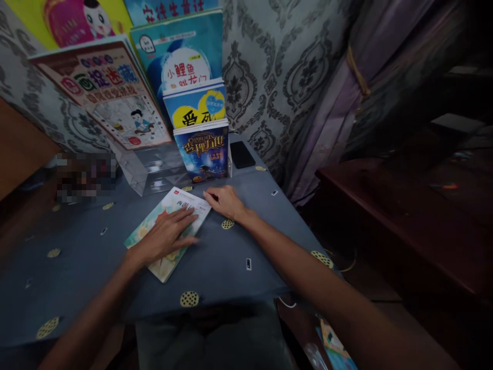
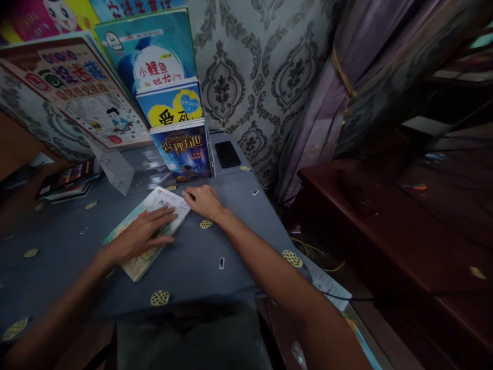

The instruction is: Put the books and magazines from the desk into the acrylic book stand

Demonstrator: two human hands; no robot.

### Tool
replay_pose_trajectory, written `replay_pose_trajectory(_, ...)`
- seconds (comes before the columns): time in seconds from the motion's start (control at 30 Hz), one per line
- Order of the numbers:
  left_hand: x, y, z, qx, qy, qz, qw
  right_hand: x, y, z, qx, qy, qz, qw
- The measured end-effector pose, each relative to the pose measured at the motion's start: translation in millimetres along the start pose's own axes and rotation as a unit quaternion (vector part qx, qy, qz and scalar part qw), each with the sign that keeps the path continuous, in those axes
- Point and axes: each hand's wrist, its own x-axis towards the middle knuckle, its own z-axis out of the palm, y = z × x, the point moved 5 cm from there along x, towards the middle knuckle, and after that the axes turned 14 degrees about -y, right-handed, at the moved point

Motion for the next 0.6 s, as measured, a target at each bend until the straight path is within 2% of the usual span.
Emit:
replay_pose_trajectory(0.07,-22.7,-9.1,9.3,-0.017,-0.032,0.052,0.998,-0.5,-4.4,0.6,-0.044,-0.009,0.003,0.999)
replay_pose_trajectory(0.13,-45.1,-16.5,20.1,-0.021,-0.052,0.078,0.995,-0.6,-7.5,1.7,-0.078,-0.021,0.012,0.997)
replay_pose_trajectory(0.27,-76.6,-23.0,36.8,-0.012,-0.044,0.074,0.996,-0.5,-12.4,3.5,-0.118,-0.037,0.029,0.992)
replay_pose_trajectory(0.47,-84.9,-19.5,45.3,0.002,0.008,0.057,0.998,-1.6,-16.1,6.0,-0.138,-0.032,0.049,0.989)
replay_pose_trajectory(0.6,-76.7,-7.9,52.4,0.04,0.069,0.026,0.996,4.0,-16.7,17.8,-0.11,-0.025,0.016,0.994)
